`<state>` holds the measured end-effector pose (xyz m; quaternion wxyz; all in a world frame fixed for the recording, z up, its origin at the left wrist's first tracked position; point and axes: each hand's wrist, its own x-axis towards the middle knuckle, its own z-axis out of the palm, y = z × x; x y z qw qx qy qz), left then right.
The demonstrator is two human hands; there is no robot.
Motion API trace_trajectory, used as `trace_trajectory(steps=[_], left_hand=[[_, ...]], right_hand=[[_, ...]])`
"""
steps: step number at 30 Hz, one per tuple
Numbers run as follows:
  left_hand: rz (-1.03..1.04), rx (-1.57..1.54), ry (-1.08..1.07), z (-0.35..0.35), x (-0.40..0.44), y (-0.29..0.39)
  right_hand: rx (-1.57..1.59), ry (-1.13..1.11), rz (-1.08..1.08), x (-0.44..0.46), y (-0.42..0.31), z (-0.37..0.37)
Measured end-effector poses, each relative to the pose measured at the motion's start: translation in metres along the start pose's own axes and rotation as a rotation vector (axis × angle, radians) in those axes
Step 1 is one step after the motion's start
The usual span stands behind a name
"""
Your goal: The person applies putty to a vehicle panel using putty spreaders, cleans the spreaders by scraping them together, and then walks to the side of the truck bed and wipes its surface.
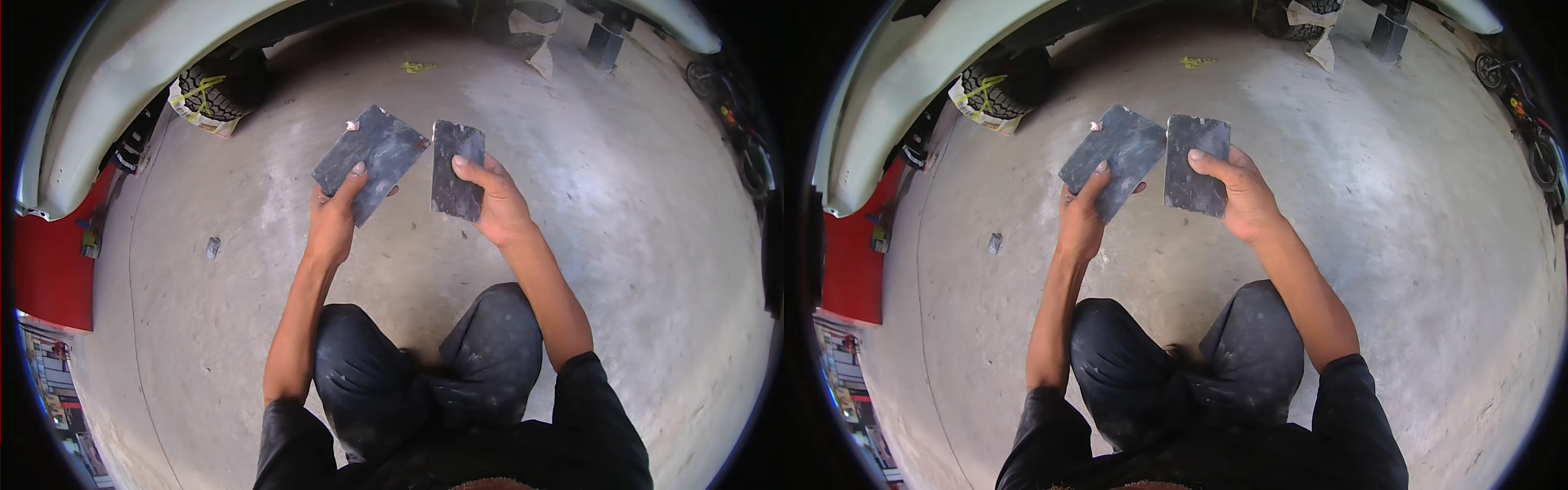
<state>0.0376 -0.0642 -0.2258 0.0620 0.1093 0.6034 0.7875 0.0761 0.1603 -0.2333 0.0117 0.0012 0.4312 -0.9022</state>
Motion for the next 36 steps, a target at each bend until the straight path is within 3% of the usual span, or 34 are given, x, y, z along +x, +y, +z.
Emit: trace_trajectory(steps=[2, 6, 11, 17, 19, 20, 21, 23, 26, 29, 31, 33, 35, 36], left_hand=[[0.001, 0.013, -0.022, 0.000, -0.002, 0.005], [-0.026, 0.119, -0.050, -0.001, -0.006, 0.004], [-0.001, 0.413, -0.251, 0.012, -0.020, 0.000], [-0.057, 0.438, -0.359, 0.012, -0.022, -0.009], [-0.122, 0.475, -0.397, 0.015, -0.023, -0.010], [-0.045, 0.415, -0.356, 0.018, -0.025, -0.011], [0.038, 0.338, -0.331, 0.023, -0.025, -0.015], [0.011, 0.252, -0.356, 0.020, -0.022, -0.016], [0.007, 0.200, -0.209, 0.016, -0.016, -0.008], [-0.078, 0.265, -0.048, 0.003, -0.006, -0.004], [-0.106, 0.197, 0.020, 0.000, -0.005, -0.007], [-0.104, 0.174, 0.032, -0.002, -0.002, -0.009], [-0.125, 0.159, 0.007, -0.001, -0.002, -0.010], [-0.116, 0.154, 0.000, -0.001, 0.000, -0.011]], right_hand=[[-0.056, -0.020, -0.013, -0.002, -0.001, 0.009], [-0.076, 0.162, -0.154, 0.004, -0.003, 0.010], [-0.267, 0.227, -0.319, 0.000, 0.005, 0.004], [-0.571, 0.005, -0.248, -0.017, 0.003, 0.022], [-0.569, -0.059, -0.122, -0.022, 0.012, 0.020], [-0.586, -0.087, -0.093, -0.018, 0.011, 0.018], [-0.488, -0.099, -0.108, -0.010, 0.010, 0.014], [-0.264, -0.107, -0.090, -0.004, 0.017, 0.005], [-0.120, 0.064, -0.107, -0.008, -0.004, -0.002], [-0.110, -0.053, -0.228, -0.043, -0.050, -0.005], [-0.234, -0.305, -0.365, -0.057, -0.068, -0.047], [-0.045, -0.674, -0.302, -0.039, -0.063, -0.145], [-0.370, 0.261, -0.276, -0.027, -0.056, -0.188], [-0.617, 0.398, -0.312, -0.030, -0.052, -0.197]])
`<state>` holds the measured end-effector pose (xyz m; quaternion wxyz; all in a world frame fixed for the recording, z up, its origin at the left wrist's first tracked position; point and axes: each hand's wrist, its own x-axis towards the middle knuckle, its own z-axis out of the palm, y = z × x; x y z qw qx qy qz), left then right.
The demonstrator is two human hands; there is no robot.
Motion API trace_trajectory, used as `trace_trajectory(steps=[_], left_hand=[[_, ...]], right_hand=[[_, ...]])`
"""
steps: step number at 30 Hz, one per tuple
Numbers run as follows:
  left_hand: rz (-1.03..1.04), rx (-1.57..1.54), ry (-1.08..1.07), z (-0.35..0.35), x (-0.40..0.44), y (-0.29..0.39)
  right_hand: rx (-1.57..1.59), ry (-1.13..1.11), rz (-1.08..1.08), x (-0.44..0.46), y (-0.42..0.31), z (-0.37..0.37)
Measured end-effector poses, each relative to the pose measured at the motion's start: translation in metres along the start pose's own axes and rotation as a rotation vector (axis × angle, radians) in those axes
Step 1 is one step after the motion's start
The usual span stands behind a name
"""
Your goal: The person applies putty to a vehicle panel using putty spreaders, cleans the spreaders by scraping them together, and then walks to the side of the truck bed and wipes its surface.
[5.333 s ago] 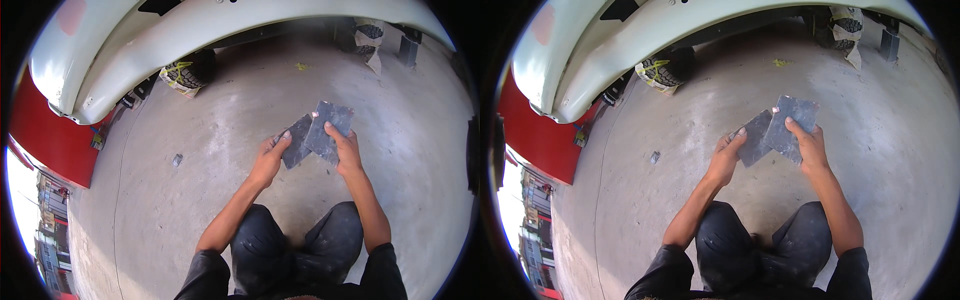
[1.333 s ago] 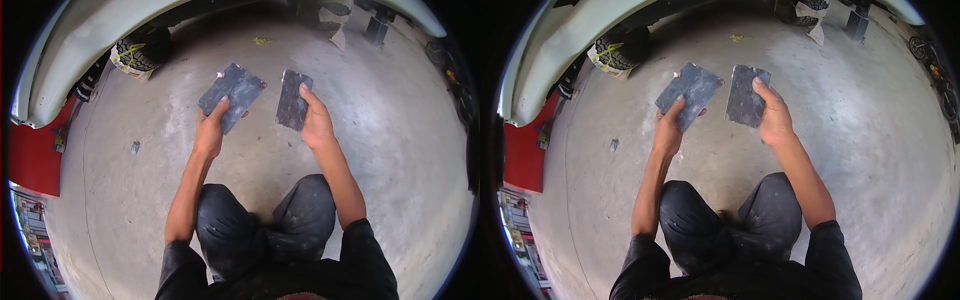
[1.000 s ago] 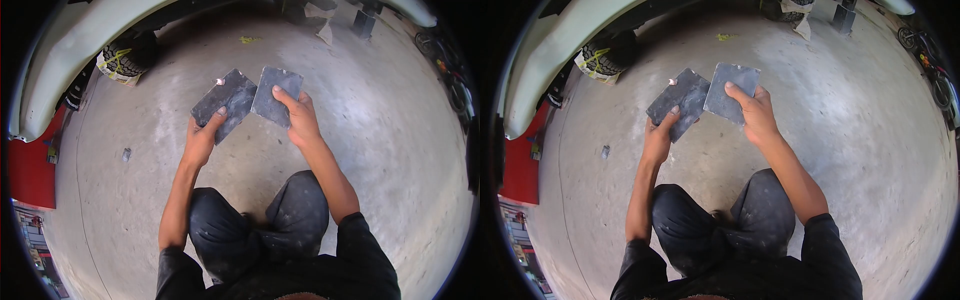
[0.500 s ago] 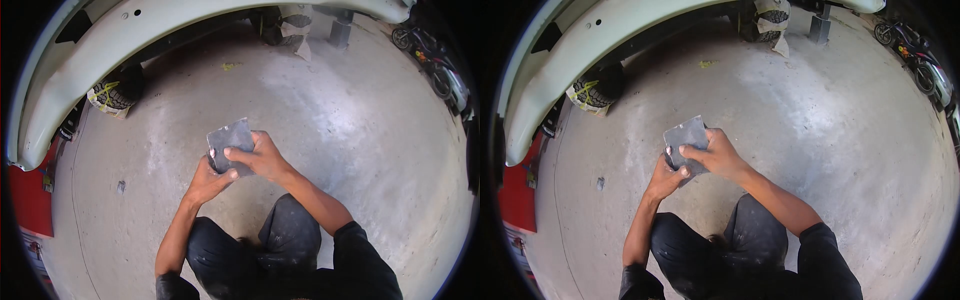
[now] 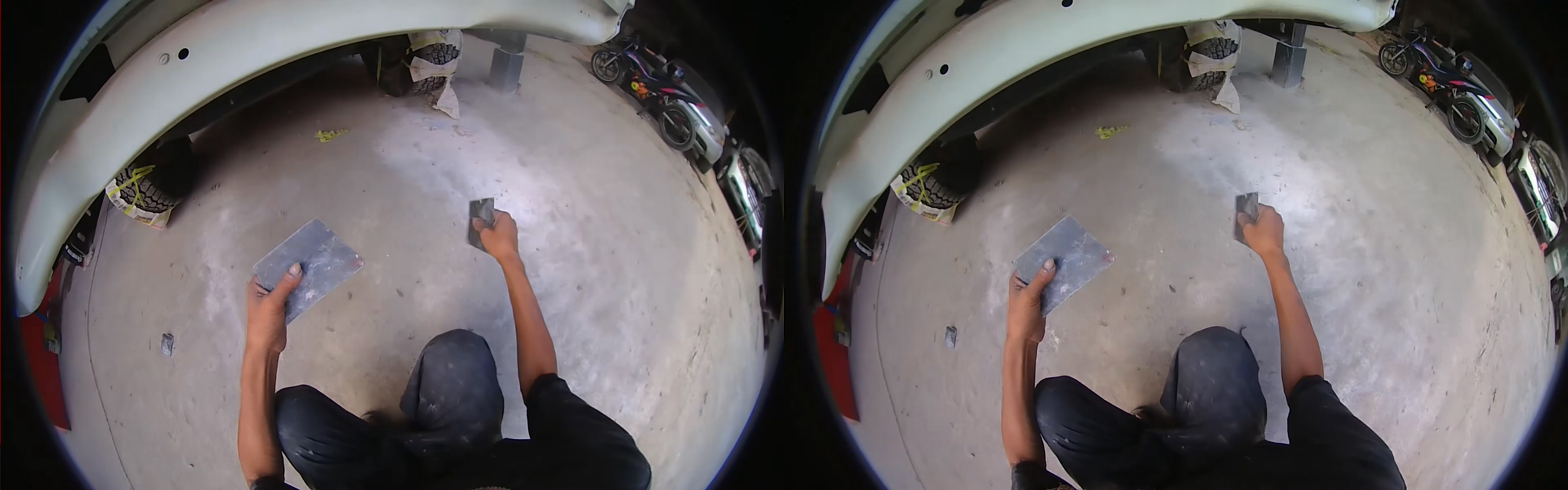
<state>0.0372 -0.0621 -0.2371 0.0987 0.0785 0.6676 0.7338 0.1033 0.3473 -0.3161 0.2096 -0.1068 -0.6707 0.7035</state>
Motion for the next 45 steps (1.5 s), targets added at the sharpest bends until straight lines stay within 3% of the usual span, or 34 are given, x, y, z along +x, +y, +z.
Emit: trace_trajectory(steps=[4, 7, 10, 11, 16, 19, 22, 25, 26, 29, 33, 37, 40, 45], left_hand=[[-0.049, 0.018, 0.011, 0.000, 0.002, -0.003], [-0.067, -0.017, -0.043, 0.001, 0.008, -0.009], [-0.095, -0.023, -0.022, 0.003, 0.012, -0.017], [-0.084, 0.009, -0.052, 0.002, 0.012, -0.016], [-0.044, 0.106, -0.145, 0.013, 0.001, -0.013], [-0.093, -0.124, -0.129, 0.022, -0.015, -0.003], [0.006, -0.584, -0.323, 0.033, -0.027, 0.012], [0.173, -0.831, -0.533, 0.037, -0.031, 0.020], [0.124, -0.860, -0.519, 0.038, -0.032, 0.024], [0.186, -0.532, -0.493, 0.037, -0.031, 0.004], [0.094, -0.216, -0.441, 0.023, -0.035, -0.019], [-0.070, -0.408, -0.405, 0.017, -0.031, -0.017], [0.011, -0.348, -0.507, 0.011, -0.027, -0.022], [0.038, -0.352, -0.453, 0.014, -0.031, -0.023]], right_hand=[[-1.031, 0.394, -0.171, -0.043, 0.047, -0.013], [-0.909, 0.260, -0.108, -0.066, 0.068, 0.010], [-0.252, 0.072, 0.018, -0.060, 0.064, 0.037], [-0.188, 0.046, 0.049, -0.056, 0.056, 0.044], [0.109, -0.082, 0.087, -0.039, -0.046, 0.088], [0.268, -0.213, 0.133, -0.036, -0.101, 0.126], [0.296, -0.221, 0.072, -0.037, -0.122, 0.159], [0.352, -0.234, 0.024, -0.041, -0.123, 0.174], [0.339, -0.190, 0.002, -0.042, -0.119, 0.179], [0.300, -0.101, -0.052, -0.051, -0.101, 0.187], [0.219, -0.143, -0.055, -0.058, -0.087, 0.186], [0.145, -0.293, -0.060, -0.074, -0.087, 0.194], [0.010, -0.396, -0.103, -0.083, -0.103, 0.191], [0.217, -0.314, 0.054, -0.060, -0.098, 0.185]])
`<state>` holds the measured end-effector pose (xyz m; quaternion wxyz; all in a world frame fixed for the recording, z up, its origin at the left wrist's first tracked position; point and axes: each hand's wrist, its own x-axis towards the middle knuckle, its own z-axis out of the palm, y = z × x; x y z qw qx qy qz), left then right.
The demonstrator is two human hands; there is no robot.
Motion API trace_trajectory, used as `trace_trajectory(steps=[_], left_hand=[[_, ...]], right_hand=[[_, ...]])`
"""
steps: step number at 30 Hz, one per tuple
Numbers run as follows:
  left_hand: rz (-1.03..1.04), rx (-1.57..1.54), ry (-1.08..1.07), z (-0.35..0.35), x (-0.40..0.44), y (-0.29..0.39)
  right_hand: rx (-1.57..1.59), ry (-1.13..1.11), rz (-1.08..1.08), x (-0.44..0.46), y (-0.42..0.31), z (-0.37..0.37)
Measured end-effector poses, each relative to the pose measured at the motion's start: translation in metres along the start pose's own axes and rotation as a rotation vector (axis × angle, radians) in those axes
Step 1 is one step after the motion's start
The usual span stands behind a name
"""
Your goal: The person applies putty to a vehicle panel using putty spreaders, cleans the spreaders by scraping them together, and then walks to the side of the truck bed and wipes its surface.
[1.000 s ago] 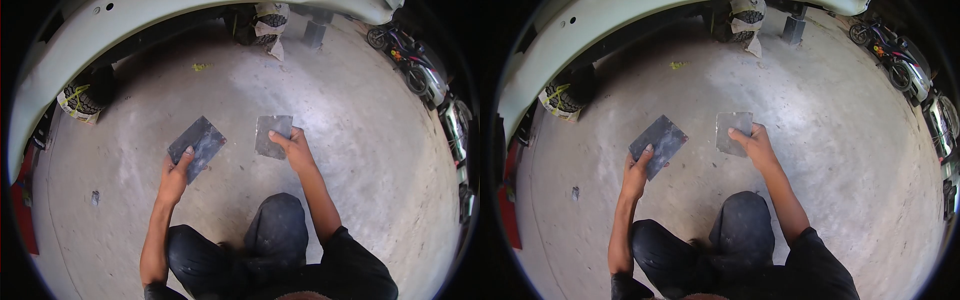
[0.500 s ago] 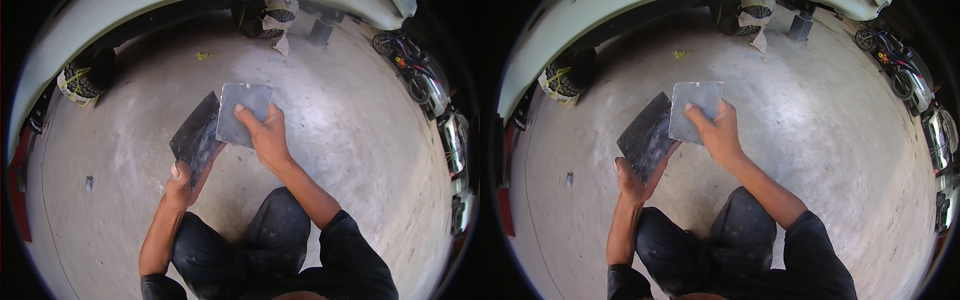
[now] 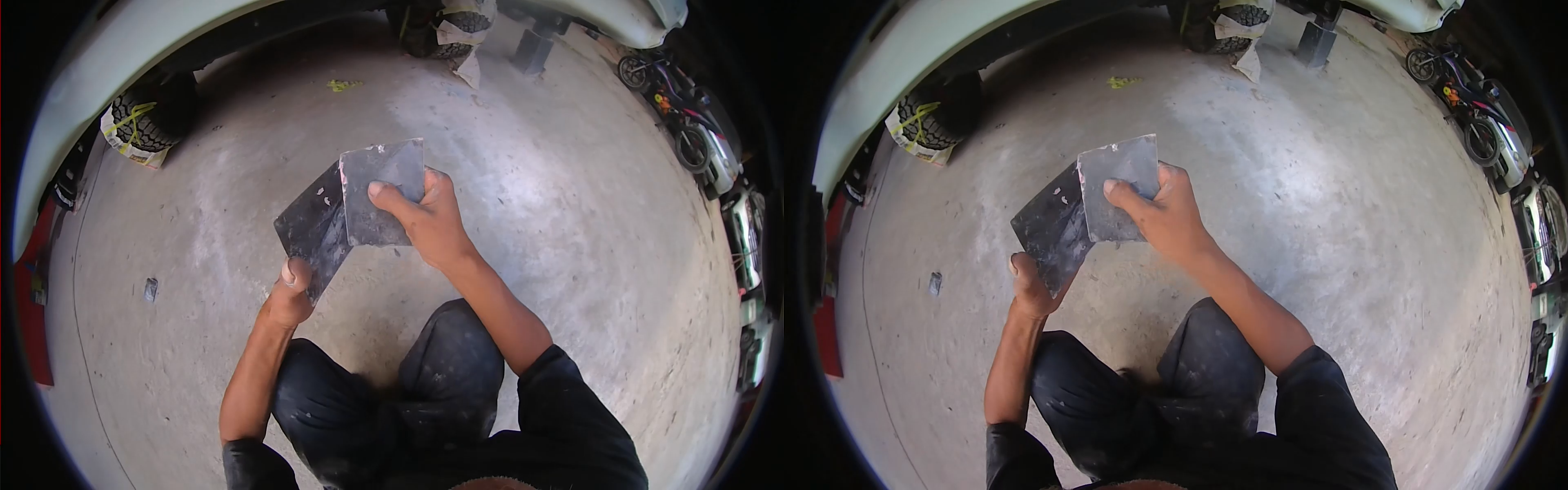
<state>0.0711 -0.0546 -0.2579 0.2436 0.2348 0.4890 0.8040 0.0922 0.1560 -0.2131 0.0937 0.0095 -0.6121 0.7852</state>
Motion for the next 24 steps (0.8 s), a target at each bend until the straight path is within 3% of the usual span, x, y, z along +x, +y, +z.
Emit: trace_trajectory(steps=[1, 4, 7, 10, 13, 16, 17, 20, 21, 24], left_hand=[[0.006, -0.056, 0.019, 0.005, 0.002, 0.005], [0.055, -0.106, -0.002, 0.002, 0.001, 0.002], [0.082, -0.040, -0.067, 0.006, 0.000, 0.012], [0.124, -0.028, -0.056, 0.008, 0.000, 0.009], [0.114, 0.021, 0.016, 0.001, -0.005, -0.005], [-0.018, -0.013, 0.049, 0.002, -0.010, 0.000], [-0.079, -0.044, 0.051, 0.004, -0.010, 0.005], [-0.002, 0.030, -0.026, 0.007, -0.011, 0.015], [0.062, 0.058, -0.055, 0.006, -0.008, 0.015], [0.255, -0.336, -0.002, 0.015, 0.000, 0.025]], right_hand=[[0.054, 0.035, 0.023, 0.003, 0.001, -0.002], [-0.176, -0.025, -0.105, -0.013, 0.013, 0.015], [-0.185, -0.289, -0.035, -0.018, 0.008, 0.013], [-0.050, -0.105, -0.060, -0.013, 0.007, 0.014], [0.101, 0.024, 0.054, -0.007, -0.013, 0.008], [-0.200, -0.103, -0.116, -0.025, 0.000, 0.021], [-0.257, -0.244, -0.159, -0.028, 0.004, 0.022], [-0.044, -0.404, -0.201, -0.031, 0.013, 0.030], [-0.166, -0.406, -0.157, -0.030, 0.004, 0.022], [0.041, -0.104, -0.143, -0.012, 0.005, 0.022]])
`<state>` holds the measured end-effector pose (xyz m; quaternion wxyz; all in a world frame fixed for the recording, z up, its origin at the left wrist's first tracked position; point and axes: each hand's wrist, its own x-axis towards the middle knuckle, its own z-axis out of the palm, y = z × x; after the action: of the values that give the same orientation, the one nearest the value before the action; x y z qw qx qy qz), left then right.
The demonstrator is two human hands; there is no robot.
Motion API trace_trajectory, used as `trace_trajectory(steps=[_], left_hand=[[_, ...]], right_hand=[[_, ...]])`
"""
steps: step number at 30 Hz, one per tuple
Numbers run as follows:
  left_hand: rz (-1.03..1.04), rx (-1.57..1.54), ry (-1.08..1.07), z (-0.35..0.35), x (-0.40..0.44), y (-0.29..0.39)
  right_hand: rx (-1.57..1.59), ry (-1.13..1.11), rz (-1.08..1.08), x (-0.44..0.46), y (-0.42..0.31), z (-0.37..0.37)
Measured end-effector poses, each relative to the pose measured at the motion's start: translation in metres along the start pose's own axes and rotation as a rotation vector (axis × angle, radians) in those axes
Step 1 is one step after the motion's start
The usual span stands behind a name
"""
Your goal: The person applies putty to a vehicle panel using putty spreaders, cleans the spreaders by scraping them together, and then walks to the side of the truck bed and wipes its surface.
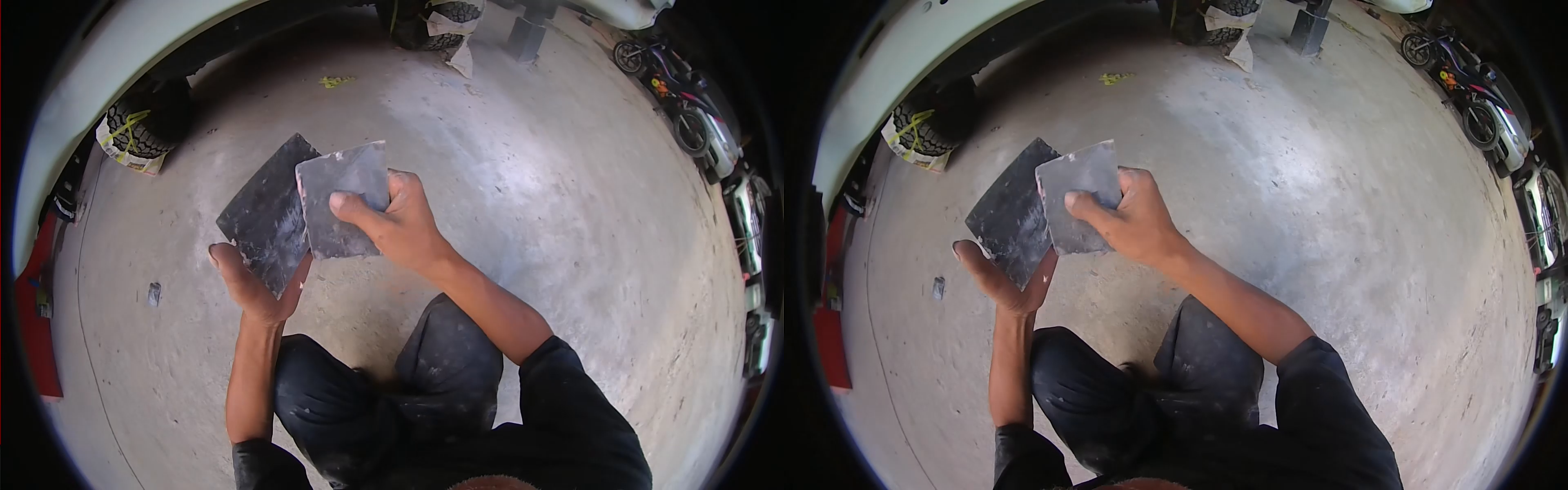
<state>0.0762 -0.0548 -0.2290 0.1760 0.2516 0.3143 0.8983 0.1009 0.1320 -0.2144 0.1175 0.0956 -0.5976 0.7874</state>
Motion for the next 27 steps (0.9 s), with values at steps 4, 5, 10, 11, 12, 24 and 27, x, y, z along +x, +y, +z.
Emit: trace_trajectory(steps=[4, 5, 10, 11, 12, 24, 27], left_hand=[[0.125, 0.192, 0.187, 0.006, 0.000, -0.005], [0.138, 0.213, 0.221, 0.004, 0.001, -0.003], [0.125, 0.054, 0.179, 0.012, 0.001, 0.005], [0.108, 0.074, 0.195, 0.012, 0.000, 0.006], [0.126, 0.130, 0.227, 0.013, -0.002, 0.002], [0.205, 0.259, 0.269, 0.001, -0.005, -0.011], [0.059, 0.377, 0.187, 0.001, -0.005, 0.002]], right_hand=[[-0.278, -0.054, 0.176, -0.010, -0.003, 0.002], [-0.298, -0.139, 0.097, -0.012, 0.009, 0.003], [-0.101, -0.086, 0.018, -0.006, 0.005, 0.003], [-0.034, -0.027, 0.132, 0.000, -0.004, -0.006], [-0.039, -0.054, 0.102, -0.003, -0.003, -0.004], [-0.056, -0.121, 0.120, -0.007, 0.002, 0.004], [-0.352, -0.385, 0.014, -0.024, 0.006, 0.019]])
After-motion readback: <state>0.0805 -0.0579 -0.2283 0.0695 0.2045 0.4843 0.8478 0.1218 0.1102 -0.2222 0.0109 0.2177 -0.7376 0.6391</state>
